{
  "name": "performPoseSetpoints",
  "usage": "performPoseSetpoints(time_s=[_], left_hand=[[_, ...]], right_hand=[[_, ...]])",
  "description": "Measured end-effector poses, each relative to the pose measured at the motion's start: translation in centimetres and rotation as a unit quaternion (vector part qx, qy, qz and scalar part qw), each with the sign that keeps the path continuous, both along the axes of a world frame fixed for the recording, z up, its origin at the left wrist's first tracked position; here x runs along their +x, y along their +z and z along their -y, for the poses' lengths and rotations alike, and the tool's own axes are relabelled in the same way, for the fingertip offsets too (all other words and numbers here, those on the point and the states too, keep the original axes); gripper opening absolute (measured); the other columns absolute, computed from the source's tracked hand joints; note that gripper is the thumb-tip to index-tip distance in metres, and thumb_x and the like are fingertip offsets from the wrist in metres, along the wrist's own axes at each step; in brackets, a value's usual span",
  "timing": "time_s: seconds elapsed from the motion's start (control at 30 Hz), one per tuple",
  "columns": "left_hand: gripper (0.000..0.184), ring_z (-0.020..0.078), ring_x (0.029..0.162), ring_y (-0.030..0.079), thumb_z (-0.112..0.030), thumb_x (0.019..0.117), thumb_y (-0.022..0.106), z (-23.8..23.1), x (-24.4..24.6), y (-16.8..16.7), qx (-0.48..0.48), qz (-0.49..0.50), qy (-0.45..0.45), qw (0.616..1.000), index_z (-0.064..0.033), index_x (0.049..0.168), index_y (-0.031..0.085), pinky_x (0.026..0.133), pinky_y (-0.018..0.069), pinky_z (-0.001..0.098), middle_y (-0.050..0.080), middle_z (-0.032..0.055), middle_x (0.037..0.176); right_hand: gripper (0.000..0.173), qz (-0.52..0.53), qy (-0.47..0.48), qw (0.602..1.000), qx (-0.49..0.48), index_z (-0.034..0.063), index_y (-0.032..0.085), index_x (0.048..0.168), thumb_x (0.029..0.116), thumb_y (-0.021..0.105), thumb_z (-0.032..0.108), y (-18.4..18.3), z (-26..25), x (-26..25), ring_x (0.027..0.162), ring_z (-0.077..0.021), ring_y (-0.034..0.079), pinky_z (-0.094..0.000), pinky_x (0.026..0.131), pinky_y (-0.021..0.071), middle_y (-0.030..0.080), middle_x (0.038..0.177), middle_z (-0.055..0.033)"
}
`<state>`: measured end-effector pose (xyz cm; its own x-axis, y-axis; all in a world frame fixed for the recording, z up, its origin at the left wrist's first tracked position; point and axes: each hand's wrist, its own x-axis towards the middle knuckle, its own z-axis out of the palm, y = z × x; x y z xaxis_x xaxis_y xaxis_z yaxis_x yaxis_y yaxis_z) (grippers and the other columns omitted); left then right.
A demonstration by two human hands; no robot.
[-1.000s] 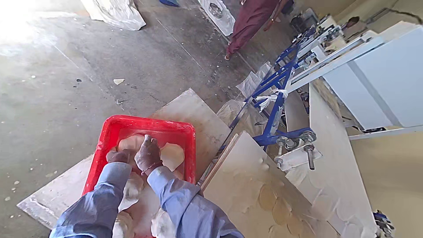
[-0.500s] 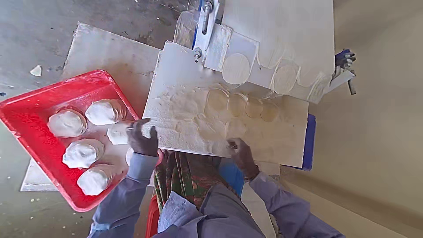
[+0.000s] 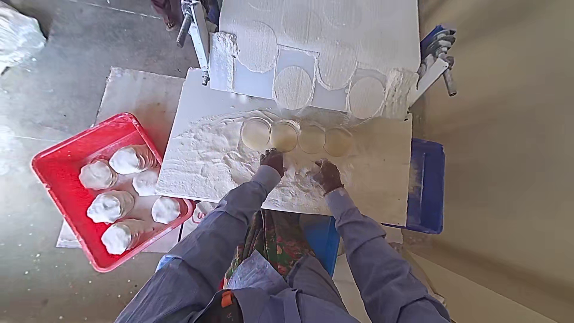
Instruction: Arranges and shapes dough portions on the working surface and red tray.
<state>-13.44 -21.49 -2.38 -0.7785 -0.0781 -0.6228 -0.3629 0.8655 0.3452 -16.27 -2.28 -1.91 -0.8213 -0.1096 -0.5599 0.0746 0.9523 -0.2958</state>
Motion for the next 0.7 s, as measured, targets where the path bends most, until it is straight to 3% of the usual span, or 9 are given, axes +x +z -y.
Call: performPoseSetpoints(time_s=[0.1,0.17,0.27,0.33,0.43,0.53,0.63,0.7], left_hand=[[0.075,0.0432,0.14,0.047,-0.03,0.0854,0.084,0.2,-1.5,0.3,-0.003,0.049,0.033,0.998,-0.0003,0.145,0.049,0.114,0.0352,0.0641,0.054,0.0269,0.144],[0.062,0.0437,0.133,0.053,-0.033,0.0829,0.085,0.5,-2.0,-0.1,0.004,0.071,0.039,0.997,0.0012,0.13,0.064,0.111,0.0392,0.0651,0.061,0.0275,0.135],[0.063,0.0434,0.138,0.049,-0.036,0.0827,0.086,0.5,-2.0,-0.2,0.005,0.074,0.032,0.997,0.0043,0.126,0.066,0.114,0.0384,0.0606,0.058,0.0281,0.139],[0.055,0.0431,0.131,0.054,-0.025,0.0817,0.087,0.6,-1.2,-0.4,0.047,0.01,0.028,0.998,0.0061,0.121,0.067,0.113,0.0408,0.0575,0.062,0.0286,0.131],[0.041,0.0456,0.109,0.065,-0.006,0.0813,0.084,0.9,0.3,-0.1,0.147,-0.072,0.051,0.985,0.0094,0.113,0.064,0.1,0.0481,0.0604,0.067,0.0307,0.111],[0.047,0.0439,0.109,0.066,0.001,0.0785,0.085,1.8,0.8,0.7,0.2,-0.111,0.097,0.969,0.0086,0.119,0.061,0.101,0.0485,0.0594,0.068,0.0297,0.112],[0.06,0.04,0.108,0.068,0.003,0.0774,0.084,3.6,3.3,2.1,0.241,-0.212,0.152,0.935,0.0054,0.131,0.058,0.1,0.0506,0.0564,0.071,0.0258,0.114],[0.068,0.0405,0.107,0.069,0.001,0.0786,0.084,4.4,5.1,2.7,0.21,-0.245,0.176,0.93,0.0048,0.14,0.054,0.099,0.0516,0.0564,0.07,0.0262,0.116]], right_hand=[[0.042,0.065,-0.017,0.998,-0.007,0.0048,0.069,0.122,0.0869,0.08,0.026,-0.4,-0.2,-1.8,0.113,-0.04,0.066,-0.0631,0.094,0.0504,0.069,0.119,-0.0221],[0.037,0.093,-0.008,0.996,-0.012,0.0019,0.072,0.114,0.0889,0.078,0.028,-0.5,0.0,-2.1,0.112,-0.0393,0.066,-0.0628,0.094,0.0502,0.07,0.116,-0.0228],[0.042,0.108,0.029,0.994,0.011,-0.0036,0.068,0.117,0.0908,0.076,0.029,0.5,0.6,-1.9,0.12,-0.0392,0.063,-0.0607,0.098,0.0491,0.067,0.123,-0.0248],[0.046,0.076,0.057,0.995,-0.004,-0.0033,0.068,0.12,0.0871,0.08,0.026,1.3,0.7,-1.4,0.119,-0.0402,0.064,-0.0599,0.099,0.0499,0.067,0.123,-0.0248],[0.051,0.023,0.083,0.99,-0.113,-0.0044,0.065,0.125,0.08,0.085,0.01,0.3,0.7,-1.0,0.113,-0.0428,0.065,-0.0593,0.098,0.0502,0.068,0.119,-0.0276],[0.05,0.003,0.093,0.985,-0.144,-0.0042,0.065,0.129,0.083,0.082,0.008,0.9,1.4,-1.2,0.116,-0.0416,0.065,-0.0572,0.103,0.0483,0.068,0.121,-0.0276],[0.043,-0.072,0.069,0.97,-0.221,-0.0078,0.069,0.117,0.0818,0.084,0.012,4.0,0.7,-0.2,0.104,-0.0403,0.069,-0.0572,0.095,0.0509,0.071,0.107,-0.0274],[0.05,-0.131,0.032,0.954,-0.269,-0.0028,0.068,0.123,0.0774,0.086,0.01,4.4,-0.6,0.5,0.1,-0.0364,0.072,-0.0562,0.09,0.0549,0.073,0.108,-0.0235]])
